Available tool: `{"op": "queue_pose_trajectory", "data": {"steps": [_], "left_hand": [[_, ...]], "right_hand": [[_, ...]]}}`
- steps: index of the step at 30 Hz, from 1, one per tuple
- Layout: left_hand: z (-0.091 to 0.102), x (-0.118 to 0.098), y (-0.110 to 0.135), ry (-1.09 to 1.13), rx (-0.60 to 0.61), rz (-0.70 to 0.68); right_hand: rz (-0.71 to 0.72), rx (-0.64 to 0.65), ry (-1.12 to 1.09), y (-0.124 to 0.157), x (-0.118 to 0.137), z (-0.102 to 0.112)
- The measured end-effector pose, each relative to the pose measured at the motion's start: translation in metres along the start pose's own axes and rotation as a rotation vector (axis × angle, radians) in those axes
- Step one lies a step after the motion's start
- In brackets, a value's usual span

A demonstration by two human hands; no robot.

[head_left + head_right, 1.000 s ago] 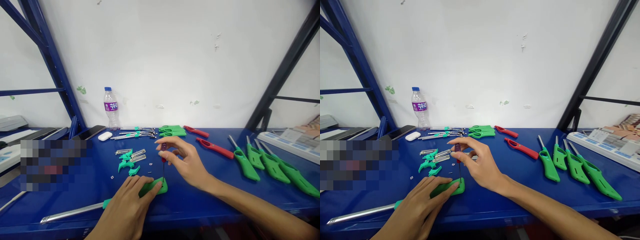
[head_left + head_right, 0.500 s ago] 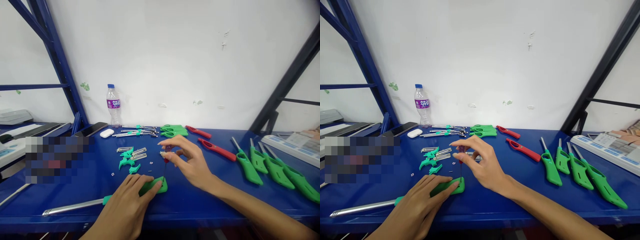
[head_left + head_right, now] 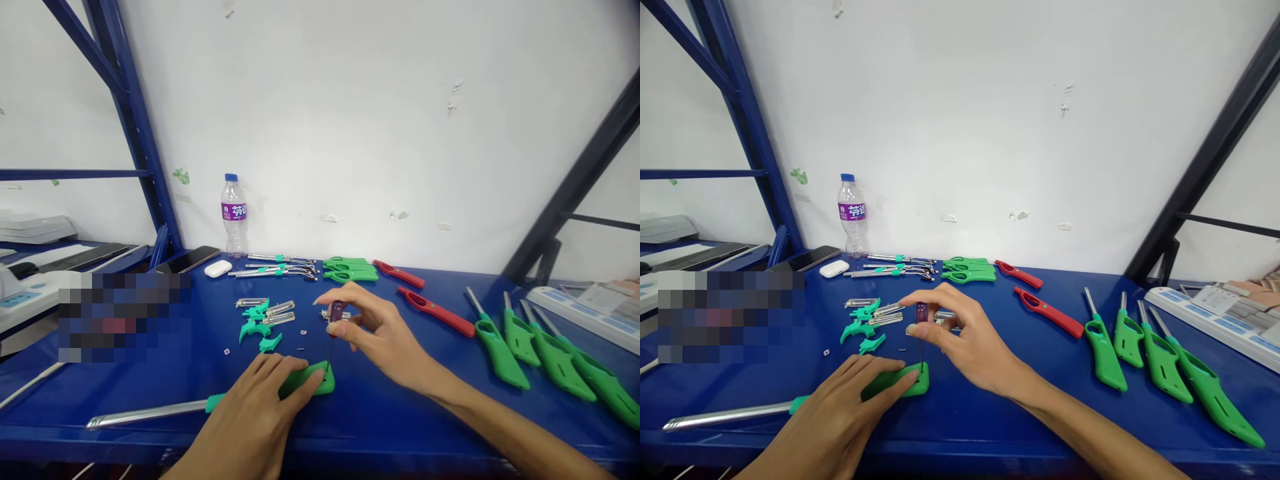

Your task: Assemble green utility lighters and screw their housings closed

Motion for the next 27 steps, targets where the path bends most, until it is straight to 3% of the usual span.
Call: {"op": "queue_pose_trajectory", "data": {"steps": [3,9,13,17,21,27], "left_hand": [[0.0,-0.001,-0.002,-0.007,0.011,0.005],[-0.001,0.002,-0.001,-0.002,0.031,0.032],[0.001,0.002,0.003,-0.006,-0.084,0.003],[-0.012,0.006,0.001,-0.039,-0.104,0.011],[-0.011,0.007,0.004,-0.059,-0.249,0.004],[-0.009,0.007,0.003,-0.087,-0.173,-0.013]], "right_hand": [[0.025,0.05,0.014,-0.001,0.004,-0.005],[0.061,-0.093,0.052,0.004,0.0,0.002],[0.071,-0.079,0.133,0.006,0.003,0.004],[0.028,-0.007,0.067,0.004,-0.002,0.001],[-0.046,-0.078,0.048,0.005,-0.012,0.008],[-0.075,-0.011,0.026,-0.001,-0.014,0.011]]}}
Point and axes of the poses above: each hand's wrist, its own y-axis away from the middle knuckle, its own z-axis out of the back of the hand, x = y × z, the point moved 8 cm from there along -y, towards the middle knuckle, and after that the axes turned 13 degrees about x, right-handed, at the moved point
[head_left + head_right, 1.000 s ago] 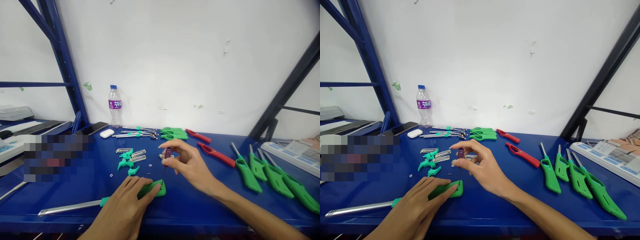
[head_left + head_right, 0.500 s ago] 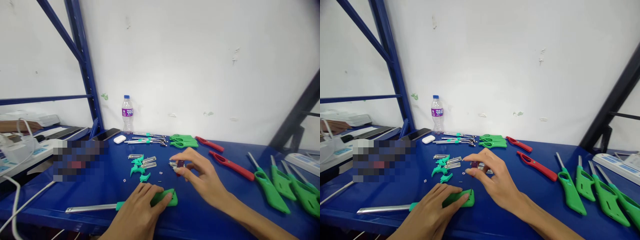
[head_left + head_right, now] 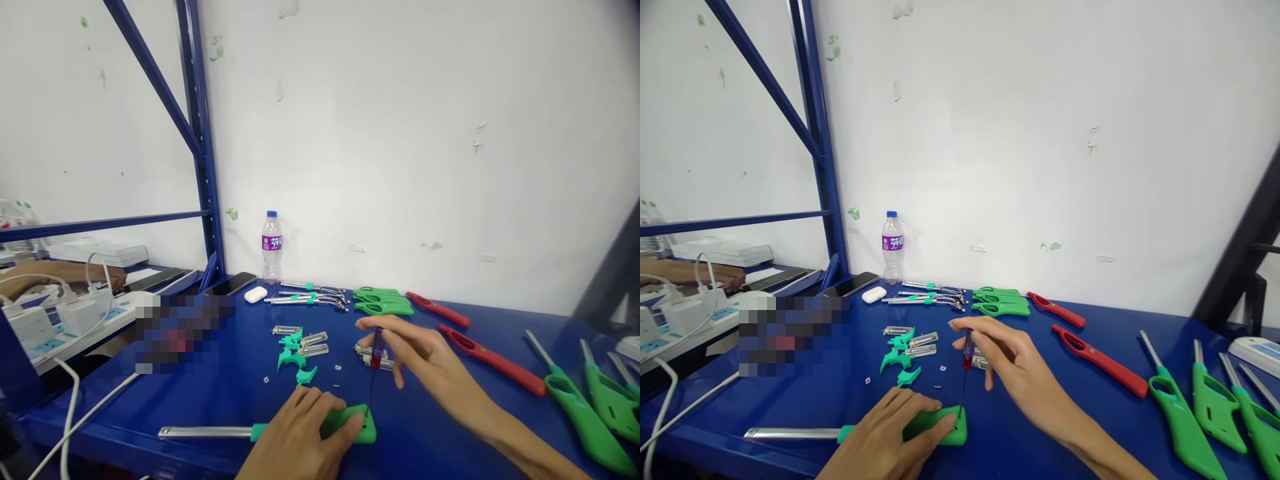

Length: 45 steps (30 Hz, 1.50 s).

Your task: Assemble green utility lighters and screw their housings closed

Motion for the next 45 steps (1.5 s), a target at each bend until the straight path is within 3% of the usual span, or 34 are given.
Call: {"op": "queue_pose_trajectory", "data": {"steps": [6,12,22,27,35,41,45], "left_hand": [[-0.014,0.003,0.003,-0.016,-0.123,0.021],[-0.015,0.002,0.003,-0.025,-0.123,0.024],[0.01,-0.003,-0.002,0.04,0.034,0.02],[0.011,-0.004,-0.002,0.1,0.169,0.043],[0.009,-0.006,-0.004,0.126,0.167,0.015],[0.01,-0.004,-0.003,0.142,0.139,0.018],[0.007,-0.001,-0.004,0.161,0.142,0.023]], "right_hand": [[0.074,-0.111,0.114,0.004,0.008,0.002],[0.358,-0.246,0.444,0.021,0.037,-0.004],[0.27,-0.258,0.342,0.016,0.026,-0.004],[0.224,-0.093,0.285,0.012,0.028,-0.009],[0.228,-0.103,0.228,0.01,0.03,-0.006],[0.21,0.004,0.163,0.005,0.031,-0.005],[0.222,-0.095,0.188,0.006,0.03,0.001]]}}
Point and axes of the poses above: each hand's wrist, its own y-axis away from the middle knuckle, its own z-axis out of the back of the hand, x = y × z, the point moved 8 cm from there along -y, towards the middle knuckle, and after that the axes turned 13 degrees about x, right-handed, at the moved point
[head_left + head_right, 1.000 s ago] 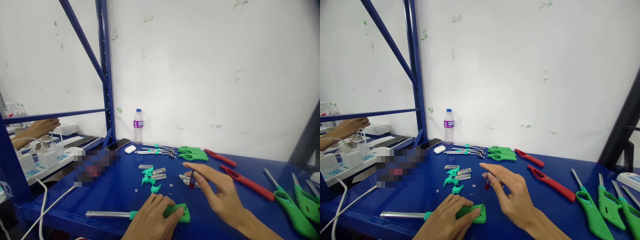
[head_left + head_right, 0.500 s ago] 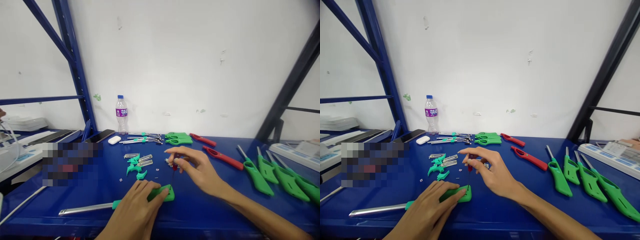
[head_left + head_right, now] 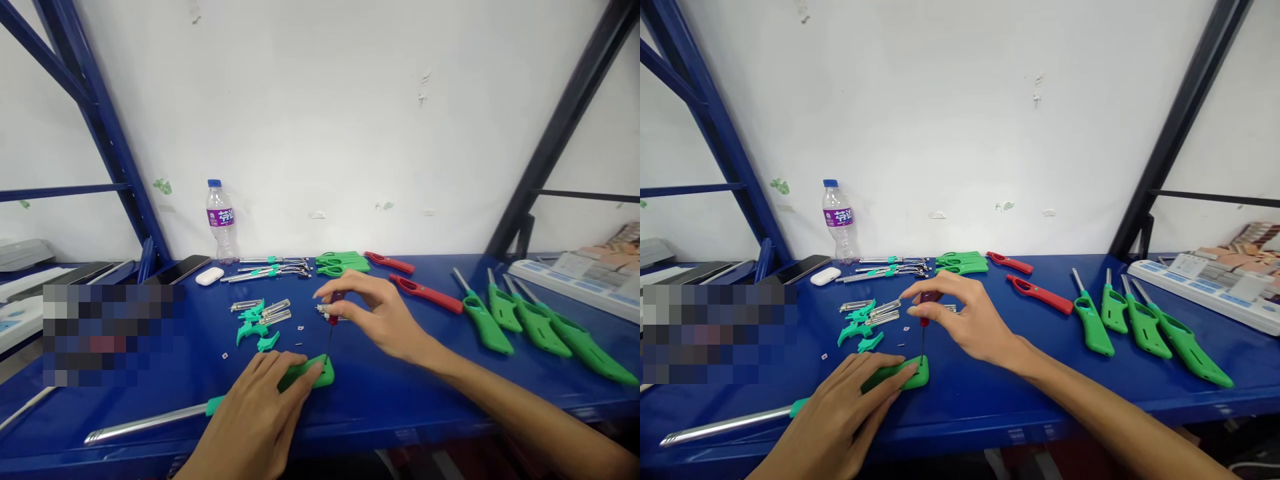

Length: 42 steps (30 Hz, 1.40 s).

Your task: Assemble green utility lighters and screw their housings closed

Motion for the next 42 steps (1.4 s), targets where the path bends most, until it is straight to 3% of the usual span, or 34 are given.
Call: {"op": "queue_pose_trajectory", "data": {"steps": [3,8,13,19,25,30,36,42], "left_hand": [[0.0,0.001,-0.001,0.007,-0.011,-0.003],[0.001,-0.001,0.0,0.0,-0.015,-0.019],[0.001,-0.002,0.0,-0.036,-0.014,-0.022],[0.003,-0.003,-0.001,-0.027,-0.017,-0.027],[0.002,-0.002,-0.003,-0.03,-0.008,-0.035],[0.004,-0.003,-0.001,-0.025,-0.019,-0.031],[0.004,-0.004,0.001,-0.03,-0.027,-0.04],[0.002,-0.002,0.0,-0.001,0.008,-0.025]], "right_hand": [[0.02,-0.045,0.038,0.003,0.004,0.002],[0.013,0.127,-0.06,0.0,0.004,-0.007],[0.01,0.059,-0.057,-0.002,0.004,0.0],[0.009,0.189,-0.126,0.0,0.008,-0.009],[0.023,-0.01,-0.068,0.003,0.0,-0.001],[0.011,0.135,-0.106,0.0,-0.001,-0.004],[-0.018,0.001,-0.027,0.0,-0.006,0.01],[-0.004,0.261,-0.121,-0.001,0.001,-0.004]]}}
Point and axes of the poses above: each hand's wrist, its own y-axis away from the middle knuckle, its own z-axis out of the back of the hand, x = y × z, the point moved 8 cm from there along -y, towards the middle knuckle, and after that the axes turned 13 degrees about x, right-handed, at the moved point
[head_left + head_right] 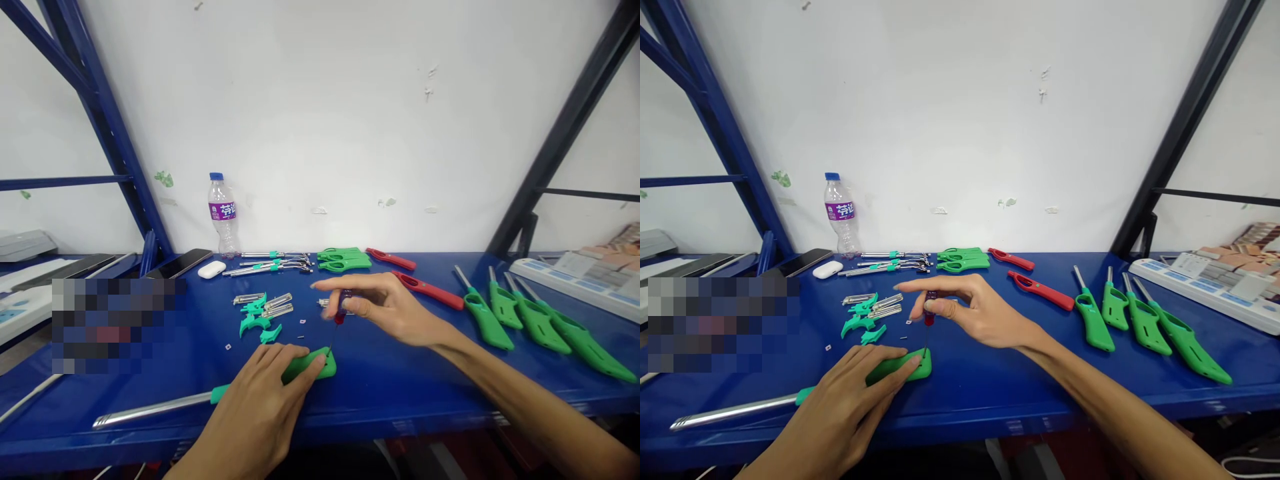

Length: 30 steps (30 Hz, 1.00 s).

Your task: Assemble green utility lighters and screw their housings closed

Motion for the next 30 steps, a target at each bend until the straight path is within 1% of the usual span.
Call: {"op": "queue_pose_trajectory", "data": {"steps": [5,10,11,14,15,16,20,22,25,27,30], "left_hand": [[-0.002,0.0,0.0,0.028,0.034,0.013],[-0.002,0.0,0.0,0.011,0.028,0.011],[-0.002,-0.001,0.0,0.004,0.027,0.01],[0.0,-0.002,0.0,-0.013,0.024,0.001],[0.0,-0.003,0.0,-0.014,0.024,-0.001],[0.0,-0.003,0.0,-0.013,0.024,-0.001],[0.001,-0.003,-0.001,-0.003,0.027,-0.001],[0.002,-0.004,-0.002,-0.002,0.028,0.0],[0.004,-0.005,-0.002,-0.017,0.021,-0.009],[0.005,-0.006,-0.002,-0.028,0.016,-0.019],[0.005,-0.005,-0.001,-0.026,0.011,-0.02]], "right_hand": [[0.013,-0.088,0.052,0.0,0.003,0.003],[0.013,-0.023,0.037,0.0,0.002,-0.005],[0.011,-0.044,0.039,0.0,0.001,-0.004],[0.02,-0.162,0.087,0.001,-0.001,0.0],[0.025,-0.179,0.106,0.002,0.0,0.0],[0.028,-0.173,0.118,0.002,0.001,0.0],[0.014,-0.031,0.085,-0.001,0.006,-0.007],[0.01,-0.043,0.069,0.0,0.008,-0.005],[0.024,-0.117,0.106,0.002,0.013,-0.002],[0.023,-0.091,0.142,0.002,0.015,-0.005],[0.029,-0.005,0.123,0.001,0.018,-0.011]]}}
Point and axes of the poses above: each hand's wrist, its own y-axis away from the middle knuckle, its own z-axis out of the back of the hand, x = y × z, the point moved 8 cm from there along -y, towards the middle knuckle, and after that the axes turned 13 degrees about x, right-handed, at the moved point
